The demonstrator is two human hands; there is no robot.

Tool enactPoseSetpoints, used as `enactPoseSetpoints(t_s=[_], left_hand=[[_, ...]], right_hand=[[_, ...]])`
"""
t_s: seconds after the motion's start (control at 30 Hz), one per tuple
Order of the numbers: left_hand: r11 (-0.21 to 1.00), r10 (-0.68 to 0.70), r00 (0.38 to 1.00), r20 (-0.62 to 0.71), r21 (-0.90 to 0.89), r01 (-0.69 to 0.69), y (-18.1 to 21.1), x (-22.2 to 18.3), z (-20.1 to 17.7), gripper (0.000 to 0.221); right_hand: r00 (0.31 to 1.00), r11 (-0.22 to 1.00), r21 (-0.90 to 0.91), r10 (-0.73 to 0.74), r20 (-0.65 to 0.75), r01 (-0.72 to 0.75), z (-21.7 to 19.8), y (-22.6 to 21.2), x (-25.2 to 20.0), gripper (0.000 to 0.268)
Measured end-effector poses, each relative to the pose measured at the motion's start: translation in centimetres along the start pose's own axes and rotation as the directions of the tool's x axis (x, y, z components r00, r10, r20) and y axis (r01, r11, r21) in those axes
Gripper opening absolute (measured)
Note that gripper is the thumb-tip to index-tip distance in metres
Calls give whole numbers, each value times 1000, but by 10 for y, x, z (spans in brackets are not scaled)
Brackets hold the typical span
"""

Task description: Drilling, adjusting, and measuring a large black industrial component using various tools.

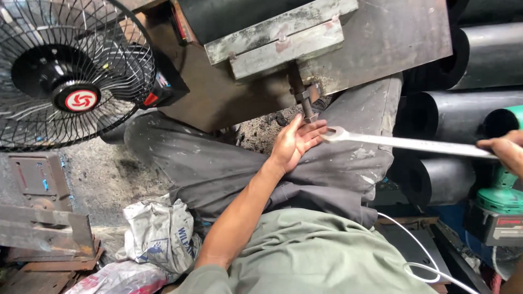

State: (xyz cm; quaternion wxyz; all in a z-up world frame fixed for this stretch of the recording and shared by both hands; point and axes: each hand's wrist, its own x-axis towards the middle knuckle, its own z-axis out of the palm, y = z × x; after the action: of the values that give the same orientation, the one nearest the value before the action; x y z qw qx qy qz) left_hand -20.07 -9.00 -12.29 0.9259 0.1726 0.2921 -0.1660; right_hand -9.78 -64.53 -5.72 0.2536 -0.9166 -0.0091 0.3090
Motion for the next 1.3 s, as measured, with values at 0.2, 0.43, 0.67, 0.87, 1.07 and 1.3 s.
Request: enactPoseSetpoints(t_s=[0.2, 0.43, 0.67, 0.87, 1.07, 1.3], left_hand=[[1000, 12, 998, 54, 6, -12, 1, -2, 7, 51], [999, 53, 997, 59, -14, -52, -4, 3, 10, 51], [993, 92, 992, -83, -71, -98, -24, 34, -4, 52], [992, 117, 873, -473, 23, -120, -51, 93, 3, 58], [963, 251, 816, -521, 54, -262, -55, 116, 1, 48], [958, -86, 951, -297, -285, -3, -27, 86, 10, 46]], right_hand=[[996, 995, 31, -91, 5, 91, -1, -138, 30, 40], [995, 948, 317, -60, 80, 31, -1, -177, 68, 32], [969, 928, 281, -242, -53, 247, 11, -196, 102, 31], [981, 973, 122, -189, -54, 194, 6, -231, 87, 33], [933, 971, -179, 90, -349, -161, 32, -261, 49, 34], [766, 761, -509, -584, -268, 403, 99, -399, -56, 49]])
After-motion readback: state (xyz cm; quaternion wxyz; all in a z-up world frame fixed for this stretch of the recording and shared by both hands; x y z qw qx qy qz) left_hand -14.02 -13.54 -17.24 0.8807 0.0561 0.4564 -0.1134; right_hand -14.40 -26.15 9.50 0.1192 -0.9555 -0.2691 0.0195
